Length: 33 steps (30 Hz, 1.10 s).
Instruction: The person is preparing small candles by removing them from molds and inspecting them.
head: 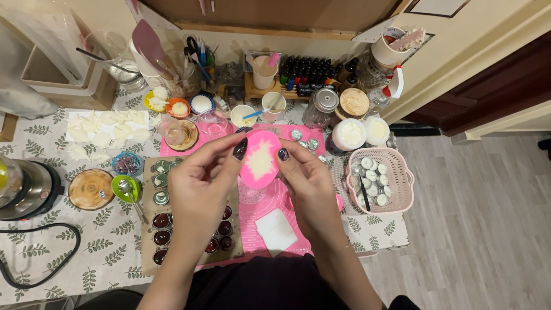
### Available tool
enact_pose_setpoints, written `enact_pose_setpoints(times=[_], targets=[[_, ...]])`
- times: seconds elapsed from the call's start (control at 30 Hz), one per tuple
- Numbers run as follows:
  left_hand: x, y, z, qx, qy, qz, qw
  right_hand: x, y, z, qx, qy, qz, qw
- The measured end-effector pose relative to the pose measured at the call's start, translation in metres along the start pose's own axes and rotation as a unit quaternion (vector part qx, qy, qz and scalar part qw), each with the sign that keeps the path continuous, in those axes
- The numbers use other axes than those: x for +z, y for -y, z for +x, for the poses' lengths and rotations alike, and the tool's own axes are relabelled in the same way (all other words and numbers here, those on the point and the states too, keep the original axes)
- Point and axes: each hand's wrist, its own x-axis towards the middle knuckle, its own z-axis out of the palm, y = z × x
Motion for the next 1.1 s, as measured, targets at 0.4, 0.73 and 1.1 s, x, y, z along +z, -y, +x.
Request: enact_pose_setpoints(times=[0.4,0.73,1.1], targets=[[-0.004,0.048,0.022,-0.114,0.112,0.021,0.987,-0.03,-0.033,0.018,0.036,-0.053,-0.012,0.998],[-0.007,0.116,0.014,-0.353,0.009,-0.256,0.9,-0.058,-0.109,0.05,0.079,-0.042,-0.081,0.993],[-0.041,0.101,0.034,-0.333,-0.09,-0.244,0.906,-0.121,-0.22,0.156,-0.199,0.002,-0.595,0.778]])
